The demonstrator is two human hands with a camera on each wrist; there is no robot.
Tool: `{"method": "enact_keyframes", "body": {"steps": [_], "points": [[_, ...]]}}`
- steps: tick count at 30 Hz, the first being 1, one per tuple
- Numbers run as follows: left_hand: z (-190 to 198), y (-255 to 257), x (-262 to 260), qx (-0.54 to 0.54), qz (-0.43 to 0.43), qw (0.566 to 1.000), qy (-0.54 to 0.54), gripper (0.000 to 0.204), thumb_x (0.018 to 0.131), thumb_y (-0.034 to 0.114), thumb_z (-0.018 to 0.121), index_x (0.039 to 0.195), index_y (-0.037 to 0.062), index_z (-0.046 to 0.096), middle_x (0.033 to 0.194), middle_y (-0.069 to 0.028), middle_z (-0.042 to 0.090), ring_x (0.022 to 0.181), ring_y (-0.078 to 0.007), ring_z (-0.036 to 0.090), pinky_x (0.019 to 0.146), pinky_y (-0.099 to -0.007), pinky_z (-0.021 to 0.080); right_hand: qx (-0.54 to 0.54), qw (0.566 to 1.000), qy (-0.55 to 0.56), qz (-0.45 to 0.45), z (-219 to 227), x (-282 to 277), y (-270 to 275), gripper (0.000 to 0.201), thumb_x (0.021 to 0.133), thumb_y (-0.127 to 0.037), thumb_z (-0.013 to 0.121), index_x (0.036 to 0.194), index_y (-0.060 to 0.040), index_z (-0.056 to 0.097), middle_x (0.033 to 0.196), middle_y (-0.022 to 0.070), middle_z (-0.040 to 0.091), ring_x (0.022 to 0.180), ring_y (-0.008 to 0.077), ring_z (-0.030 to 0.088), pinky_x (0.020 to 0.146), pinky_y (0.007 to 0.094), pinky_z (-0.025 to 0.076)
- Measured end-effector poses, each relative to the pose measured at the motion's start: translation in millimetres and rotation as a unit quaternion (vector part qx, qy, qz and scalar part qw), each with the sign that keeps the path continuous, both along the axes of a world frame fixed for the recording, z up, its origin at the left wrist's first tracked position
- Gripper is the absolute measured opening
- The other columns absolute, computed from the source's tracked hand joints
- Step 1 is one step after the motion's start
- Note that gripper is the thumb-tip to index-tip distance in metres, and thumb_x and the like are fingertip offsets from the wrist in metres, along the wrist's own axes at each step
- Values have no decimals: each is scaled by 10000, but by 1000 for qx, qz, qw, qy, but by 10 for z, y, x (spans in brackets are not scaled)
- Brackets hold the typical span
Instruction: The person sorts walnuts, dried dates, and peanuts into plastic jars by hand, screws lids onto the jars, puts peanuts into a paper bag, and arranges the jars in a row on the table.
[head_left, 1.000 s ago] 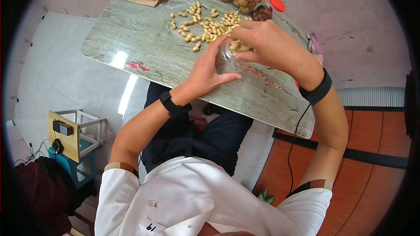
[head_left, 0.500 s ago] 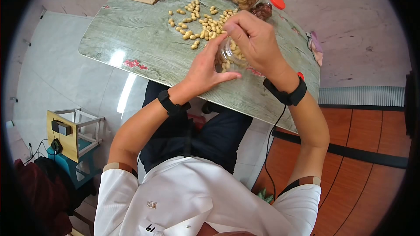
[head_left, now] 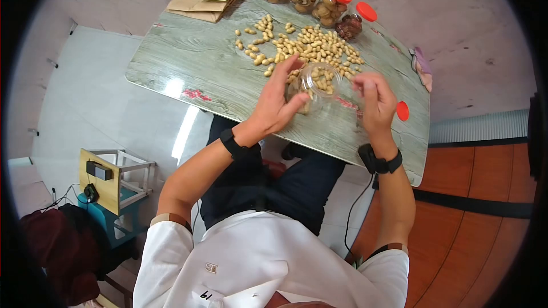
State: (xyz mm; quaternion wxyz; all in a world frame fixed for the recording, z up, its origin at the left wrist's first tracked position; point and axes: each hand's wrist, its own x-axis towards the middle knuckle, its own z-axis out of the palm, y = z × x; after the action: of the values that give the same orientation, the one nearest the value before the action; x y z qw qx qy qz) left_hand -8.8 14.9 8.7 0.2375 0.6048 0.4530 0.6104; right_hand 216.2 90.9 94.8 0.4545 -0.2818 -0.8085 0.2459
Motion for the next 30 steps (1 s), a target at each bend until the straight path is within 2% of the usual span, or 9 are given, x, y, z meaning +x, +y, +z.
{"method": "enact_keyframes", "body": {"steps": [2,3,5,6,8,12,19,24,30], "points": [[88,-34,-140,-6,49,999,-3,617,1007,233,637,1518,-16,396,1405,-241,540,1296,-377,537,1151,-437,396,-99,993,-13,-59,-207,275,-67,221,1055,-117,564,946,24,695,866,72,702,765,126,655,687,281,512],[199,-19,-299,-9,46,999,7,617,1007,233,637,1518,-16,396,1405,-241,540,1296,-377,537,1151,-437,396,-104,993,-4,-61,-316,394,-102,221,1055,-117,564,946,24,695,866,72,702,765,126,655,687,281,512],[375,148,-673,2,127,956,265,624,1024,288,636,1532,14,398,1417,-247,539,1299,-394,548,1109,-430,440,-136,987,-31,-81,-493,587,-188,257,1064,-130,549,915,27,687,821,64,695,711,116,652,668,272,501],[396,264,-785,0,124,954,274,624,1024,288,636,1532,14,398,1417,-247,539,1299,-394,548,1109,-430,440,-156,982,-40,-96,-528,646,-251,242,1051,-123,571,895,24,683,810,63,690,690,122,659,660,278,502],[449,536,-985,-5,158,867,473,675,1009,365,658,1535,32,399,1387,-269,532,1230,-443,552,1058,-470,473,-132,986,-43,-93,-652,777,-299,225,1041,-119,589,893,21,683,801,67,688,683,126,662,650,276,500],[391,1039,-1203,-99,144,796,580,772,1003,512,615,1575,59,365,1358,-284,539,1206,-457,558,1017,-498,496,-117,986,-67,-99,-712,908,-372,180,1006,-115,649,881,10,681,772,69,673,659,130,653,618,273,488],[294,1380,-1255,-128,11,770,625,617,1067,420,539,1549,57,413,1267,-240,571,1197,-423,567,1001,-475,500,-132,979,-38,-153,-916,1079,-382,197,981,-137,703,848,1,660,742,52,635,609,124,595,576,286,455],[221,1387,-1234,-74,-6,785,615,336,1042,224,562,1319,35,558,1166,-203,559,1082,-400,626,932,-474,514,-82,981,-67,-164,-823,1043,-434,161,942,-70,735,837,5,639,715,63,596,581,141,556,551,295,434],[205,1403,-1197,-48,-15,799,599,249,1031,266,589,1138,43,556,1118,-183,575,952,-410,663,785,-507,552,-88,978,-57,-180,-830,1041,-436,142,925,-66,746,846,-3,647,728,61,604,568,138,541,541,289,428]]}}
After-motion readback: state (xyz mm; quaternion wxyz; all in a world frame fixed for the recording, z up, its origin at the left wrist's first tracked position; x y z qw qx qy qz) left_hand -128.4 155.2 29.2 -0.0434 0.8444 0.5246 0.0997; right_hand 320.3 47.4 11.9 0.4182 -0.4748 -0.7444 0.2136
